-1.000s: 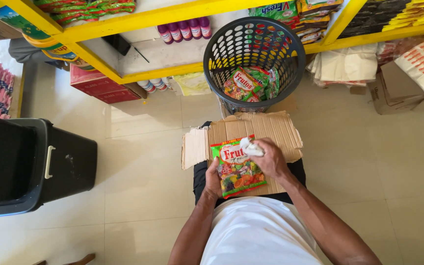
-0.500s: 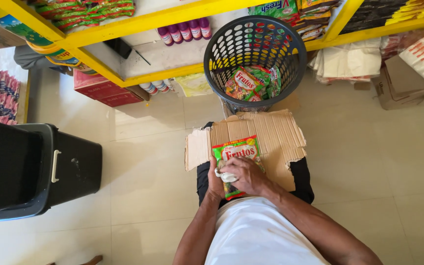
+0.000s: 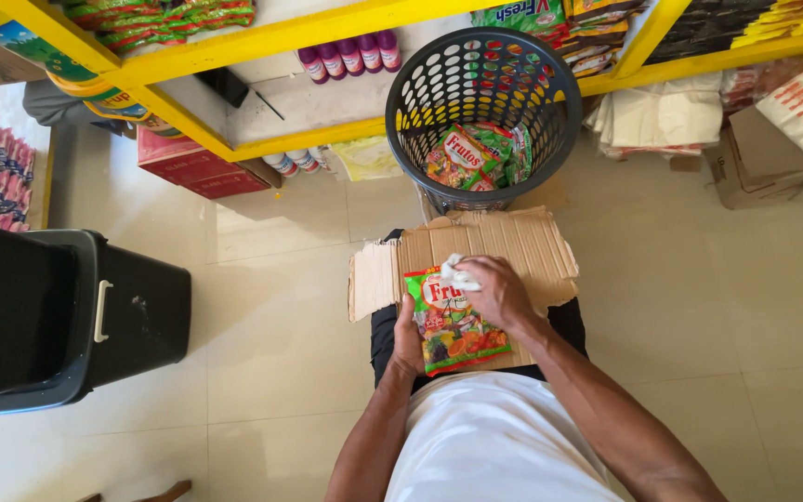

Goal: The person cleans individual snack bags by hand using a white cloth while sitting on the floor.

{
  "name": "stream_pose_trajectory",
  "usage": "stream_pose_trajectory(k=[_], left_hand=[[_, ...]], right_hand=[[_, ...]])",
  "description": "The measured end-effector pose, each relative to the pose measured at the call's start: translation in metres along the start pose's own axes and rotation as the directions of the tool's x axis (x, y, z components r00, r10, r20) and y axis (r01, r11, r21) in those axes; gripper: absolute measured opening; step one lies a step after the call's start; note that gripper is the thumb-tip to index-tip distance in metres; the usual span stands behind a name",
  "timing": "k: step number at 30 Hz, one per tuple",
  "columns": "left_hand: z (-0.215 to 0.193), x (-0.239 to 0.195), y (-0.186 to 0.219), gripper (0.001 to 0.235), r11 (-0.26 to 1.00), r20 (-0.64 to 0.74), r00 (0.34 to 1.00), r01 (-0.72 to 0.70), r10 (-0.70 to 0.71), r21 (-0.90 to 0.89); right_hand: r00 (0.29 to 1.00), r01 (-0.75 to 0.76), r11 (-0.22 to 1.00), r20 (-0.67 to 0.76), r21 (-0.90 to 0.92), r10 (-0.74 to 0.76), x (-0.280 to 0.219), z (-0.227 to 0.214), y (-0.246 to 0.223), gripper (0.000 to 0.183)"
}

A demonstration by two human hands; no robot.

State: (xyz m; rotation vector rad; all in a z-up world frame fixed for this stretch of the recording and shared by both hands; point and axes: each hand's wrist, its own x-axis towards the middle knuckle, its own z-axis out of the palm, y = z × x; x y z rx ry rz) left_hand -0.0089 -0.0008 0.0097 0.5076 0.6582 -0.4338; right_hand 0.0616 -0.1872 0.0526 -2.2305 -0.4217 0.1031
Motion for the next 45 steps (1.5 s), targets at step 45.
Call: stream_pose_trajectory(k=[45], left_hand=[[-0.013, 0.007, -0.004, 0.081, 0.998, 0.085, 0.995, 0.052, -0.048, -0.04]], right_hand=[[0.99, 0.127, 0.992, 0.066, -0.007, -0.127, -0.032, -0.008, -0.017, 0.038]])
